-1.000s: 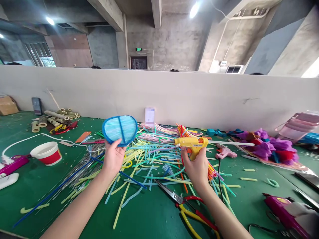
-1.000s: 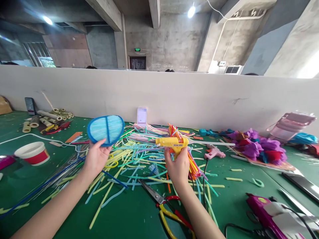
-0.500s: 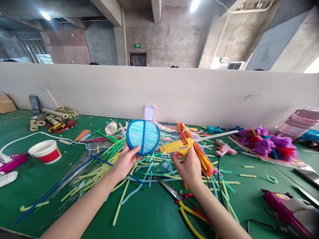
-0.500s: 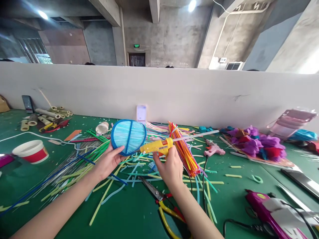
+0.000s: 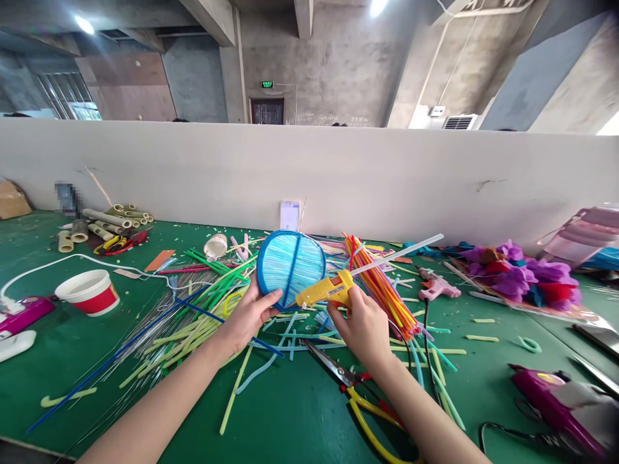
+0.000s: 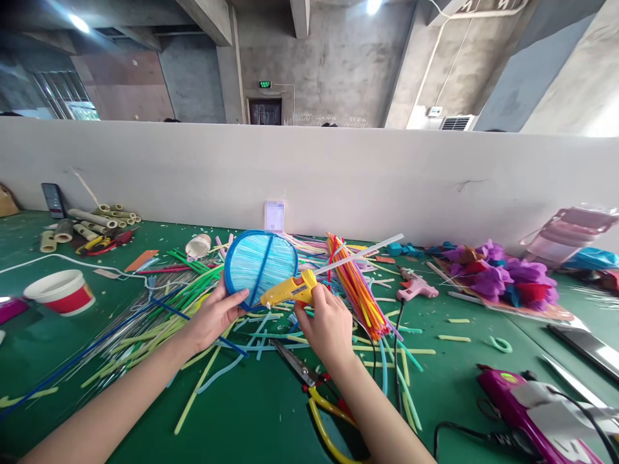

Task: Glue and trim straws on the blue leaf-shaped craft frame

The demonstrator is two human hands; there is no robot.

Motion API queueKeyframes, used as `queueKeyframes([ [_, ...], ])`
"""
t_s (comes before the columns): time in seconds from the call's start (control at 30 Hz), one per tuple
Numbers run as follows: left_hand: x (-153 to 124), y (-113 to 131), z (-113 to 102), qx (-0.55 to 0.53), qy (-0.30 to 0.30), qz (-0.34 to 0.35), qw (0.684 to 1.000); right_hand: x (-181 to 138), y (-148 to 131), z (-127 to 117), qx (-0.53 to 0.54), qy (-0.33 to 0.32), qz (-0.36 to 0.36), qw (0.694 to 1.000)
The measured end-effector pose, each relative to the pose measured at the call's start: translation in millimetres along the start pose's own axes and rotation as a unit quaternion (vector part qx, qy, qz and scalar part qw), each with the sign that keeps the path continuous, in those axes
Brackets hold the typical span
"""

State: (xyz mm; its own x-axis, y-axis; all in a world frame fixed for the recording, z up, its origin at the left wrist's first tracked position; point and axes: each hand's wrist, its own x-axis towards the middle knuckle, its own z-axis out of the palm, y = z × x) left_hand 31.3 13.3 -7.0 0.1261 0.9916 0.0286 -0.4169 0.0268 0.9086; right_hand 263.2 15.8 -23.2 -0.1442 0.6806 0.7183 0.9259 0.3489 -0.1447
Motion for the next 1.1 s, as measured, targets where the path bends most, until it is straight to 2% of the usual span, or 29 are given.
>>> queueKeyframes([
  [0.5,-2.4,1.1,1.9,0.014,-0.014,-0.001,1.0,0.8,-2.0,-0.5,-0.014,0.017,-0.039,0.999],
  [1.1,-1.8,3.2,0.1,0.005,-0.007,0.015,1.0,0.4,0.3,-1.5,-0.029,0.019,-0.036,0.999],
])
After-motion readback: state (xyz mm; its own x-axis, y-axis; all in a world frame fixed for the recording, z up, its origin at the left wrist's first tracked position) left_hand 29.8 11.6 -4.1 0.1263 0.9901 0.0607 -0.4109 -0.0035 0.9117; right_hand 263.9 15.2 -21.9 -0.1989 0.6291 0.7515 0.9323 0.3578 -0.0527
